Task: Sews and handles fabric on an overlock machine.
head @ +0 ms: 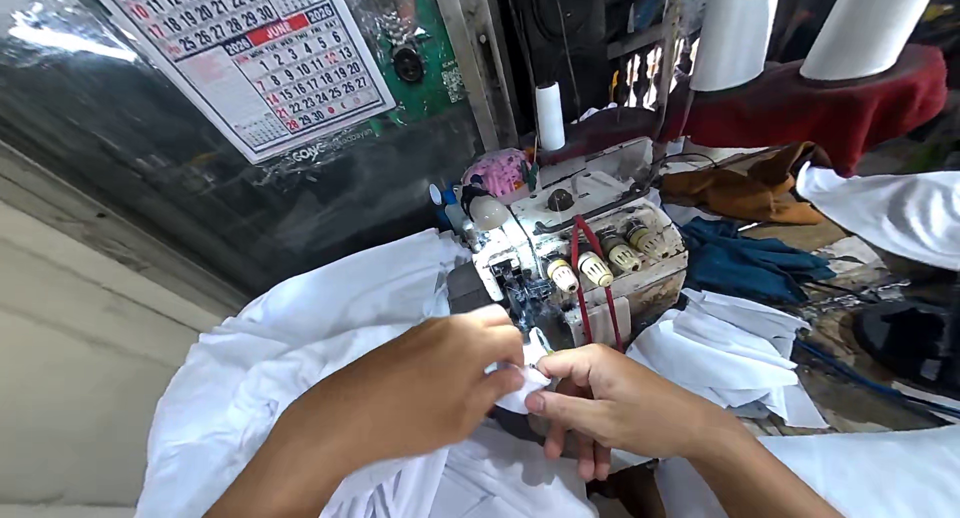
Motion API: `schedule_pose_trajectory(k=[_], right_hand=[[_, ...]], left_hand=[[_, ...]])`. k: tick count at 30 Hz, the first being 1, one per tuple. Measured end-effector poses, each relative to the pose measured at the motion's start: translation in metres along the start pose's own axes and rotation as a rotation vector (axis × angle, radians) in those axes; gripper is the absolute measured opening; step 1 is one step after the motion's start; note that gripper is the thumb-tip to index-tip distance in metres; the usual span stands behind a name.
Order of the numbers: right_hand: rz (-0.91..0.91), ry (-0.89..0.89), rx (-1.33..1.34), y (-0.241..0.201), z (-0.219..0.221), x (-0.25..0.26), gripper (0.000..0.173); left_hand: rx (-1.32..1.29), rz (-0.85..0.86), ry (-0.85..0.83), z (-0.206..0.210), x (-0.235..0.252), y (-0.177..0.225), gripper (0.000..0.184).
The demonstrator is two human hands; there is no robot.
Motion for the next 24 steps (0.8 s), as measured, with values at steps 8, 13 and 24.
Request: schedule_pose_trajectory(k=[8, 13, 24], right_hand=[[-0.049, 0.049, 0.019, 0.010, 0.000, -0.004, 0.028], [-0.054, 0.083, -0.002, 0.010, -0.005, -0.005, 0.027], [-0.035, 0.047, -0.526, 0.007, 0.027, 0.009, 0.048]], left_hand=[[-0.129, 0.020, 0.043, 0.008, 0.003, -0.013, 0.022], [-0.204, -0.013, 0.174, 0.028, 0.001, -0.021, 0.021], [0.018, -0.376, 0.362, 0.058, -0.042, -0.058, 0.039]])
Point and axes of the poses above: each hand's wrist, its own x-axis towards the middle knuckle, its own z-axis out of the palm, y = z × x, the point moved 4 cm from there along x, towards the middle knuckle, and after that the axes turned 1 degree about -z, right-handed, at the moved point
